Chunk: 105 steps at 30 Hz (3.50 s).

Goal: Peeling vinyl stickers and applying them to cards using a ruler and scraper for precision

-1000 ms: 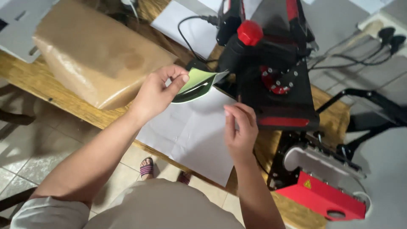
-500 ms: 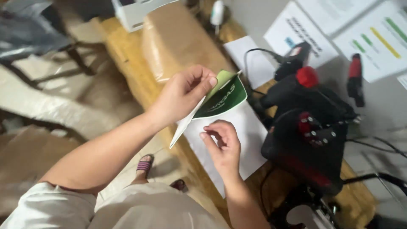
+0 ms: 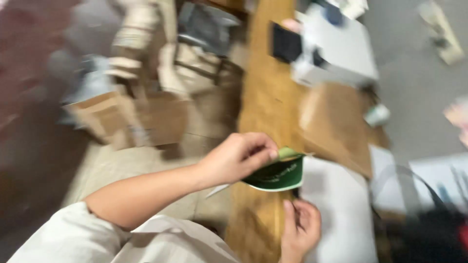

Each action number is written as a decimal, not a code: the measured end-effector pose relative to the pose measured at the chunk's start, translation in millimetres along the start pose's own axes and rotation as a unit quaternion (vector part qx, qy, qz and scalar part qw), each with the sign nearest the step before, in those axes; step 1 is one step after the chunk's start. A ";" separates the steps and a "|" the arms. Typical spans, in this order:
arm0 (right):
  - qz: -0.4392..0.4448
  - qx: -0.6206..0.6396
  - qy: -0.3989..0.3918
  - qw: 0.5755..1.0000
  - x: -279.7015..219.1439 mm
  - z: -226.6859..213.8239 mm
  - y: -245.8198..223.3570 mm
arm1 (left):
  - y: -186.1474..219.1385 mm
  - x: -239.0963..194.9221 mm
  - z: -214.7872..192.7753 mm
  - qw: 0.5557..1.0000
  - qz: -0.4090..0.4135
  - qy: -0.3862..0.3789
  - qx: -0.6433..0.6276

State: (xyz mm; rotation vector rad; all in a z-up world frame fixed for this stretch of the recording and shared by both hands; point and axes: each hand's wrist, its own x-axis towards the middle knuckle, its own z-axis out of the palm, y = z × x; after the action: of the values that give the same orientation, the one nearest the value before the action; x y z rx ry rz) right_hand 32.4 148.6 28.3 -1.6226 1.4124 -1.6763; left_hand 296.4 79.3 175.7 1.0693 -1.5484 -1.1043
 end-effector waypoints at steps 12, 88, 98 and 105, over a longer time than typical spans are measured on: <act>0.174 0.075 -0.141 0.972 -100.8 193.5 61.2 | -70.4 -155.8 -217.6 0.955 0.000 0.198 0.220; -0.619 0.226 -0.646 0.384 46.0 1220.5 -266.4 | -295.5 -154.8 -831.8 0.547 -0.196 0.579 0.572; -0.759 0.352 -0.439 0.328 -20.5 1278.1 -270.8 | -293.3 -185.5 -840.9 0.494 -0.234 0.589 0.595; -0.747 0.386 -0.470 0.267 -46.0 1290.3 -294.2 | -281.4 -216.7 -843.2 0.465 -0.280 0.636 0.548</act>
State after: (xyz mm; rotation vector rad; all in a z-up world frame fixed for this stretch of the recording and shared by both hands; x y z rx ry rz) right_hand 1317.0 -172.3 8.2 -2.2211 -1.8936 -0.7123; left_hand 1195.5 88.0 6.2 2.4961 -0.3368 0.7714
